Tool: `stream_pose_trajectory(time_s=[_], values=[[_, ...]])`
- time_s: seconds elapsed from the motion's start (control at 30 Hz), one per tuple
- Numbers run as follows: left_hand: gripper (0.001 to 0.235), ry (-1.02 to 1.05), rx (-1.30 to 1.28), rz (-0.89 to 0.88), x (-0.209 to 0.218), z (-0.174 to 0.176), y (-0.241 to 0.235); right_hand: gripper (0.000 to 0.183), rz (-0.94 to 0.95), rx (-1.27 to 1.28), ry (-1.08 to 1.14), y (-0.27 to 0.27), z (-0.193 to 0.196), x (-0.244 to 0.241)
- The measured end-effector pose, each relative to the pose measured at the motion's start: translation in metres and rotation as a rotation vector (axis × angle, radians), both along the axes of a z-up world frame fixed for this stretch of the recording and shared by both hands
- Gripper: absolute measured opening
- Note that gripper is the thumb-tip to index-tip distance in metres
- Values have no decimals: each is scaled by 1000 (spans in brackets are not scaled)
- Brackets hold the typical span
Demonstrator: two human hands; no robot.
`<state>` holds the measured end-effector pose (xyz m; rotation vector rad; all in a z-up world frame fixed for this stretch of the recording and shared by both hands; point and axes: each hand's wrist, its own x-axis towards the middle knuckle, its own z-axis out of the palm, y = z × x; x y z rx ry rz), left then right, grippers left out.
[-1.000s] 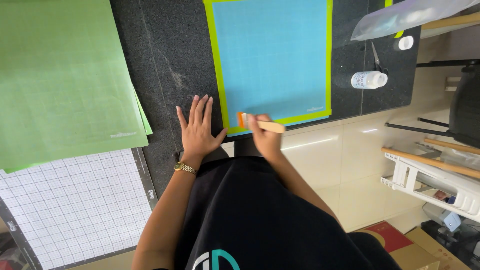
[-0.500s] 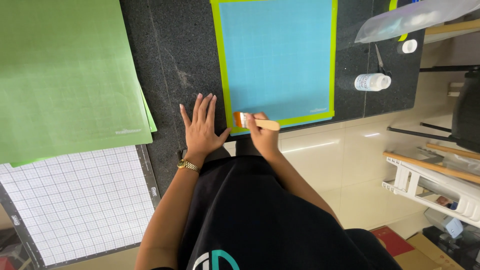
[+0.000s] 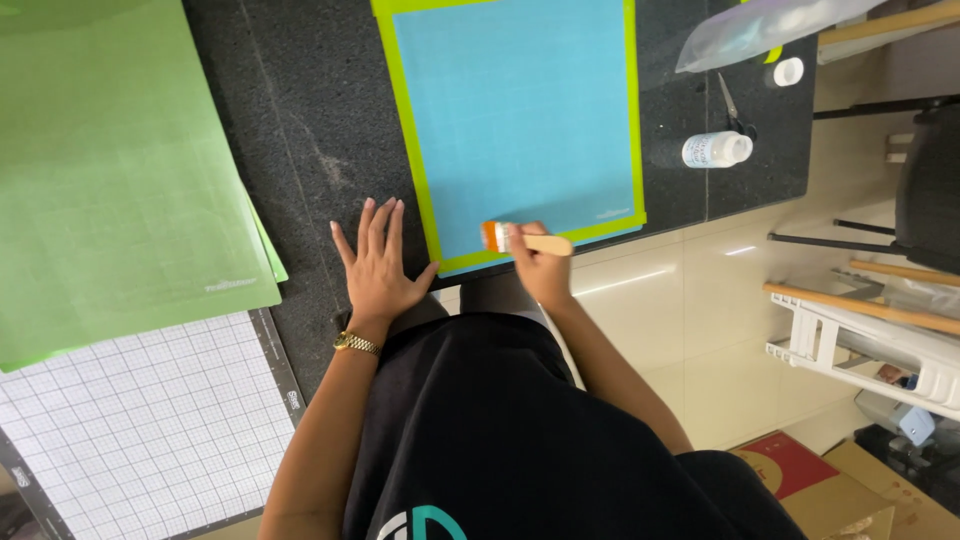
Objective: Applying liquid adhesive to a blue cutting mat and spreading it evenly with a brush to restore its tackiness.
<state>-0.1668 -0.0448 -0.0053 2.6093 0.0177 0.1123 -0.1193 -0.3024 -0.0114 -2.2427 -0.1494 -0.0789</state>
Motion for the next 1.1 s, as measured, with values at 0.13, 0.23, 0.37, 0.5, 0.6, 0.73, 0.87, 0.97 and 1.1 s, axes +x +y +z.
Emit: stream_pose_trajectory(time_s=[0.13, 0.23, 0.37, 0.5, 0.6, 0.73, 0.87, 0.97, 1.1], values=[[101, -8, 16, 6, 0, -1, -2, 18, -62, -4, -1, -67, -4, 21], [101, -40, 31, 19, 0, 0, -2, 16, -83, -85, -70, -117, -5, 36], [101, -60, 35, 25, 1, -1, -3, 19, -125, -247, -179, -166, 11, 51], [100, -82, 30, 25, 1, -1, -3, 22, -153, -322, -182, -190, 34, 57], [99, -81, 29, 29, 3, 1, -4, 31, -98, -415, -294, -193, 20, 57], [99, -84, 19, 27, 3, -3, -4, 42, 3, -534, -521, -120, 1, 49], [99, -74, 20, 30, 2, -3, -5, 24, 84, -567, -540, -19, 3, 19], [97, -83, 10, 30, 2, -4, -5, 15, 193, -417, -514, 35, 1, 1], [96, -101, 32, 38, 3, -4, -6, 16, 328, -18, -355, 69, 36, 1]])
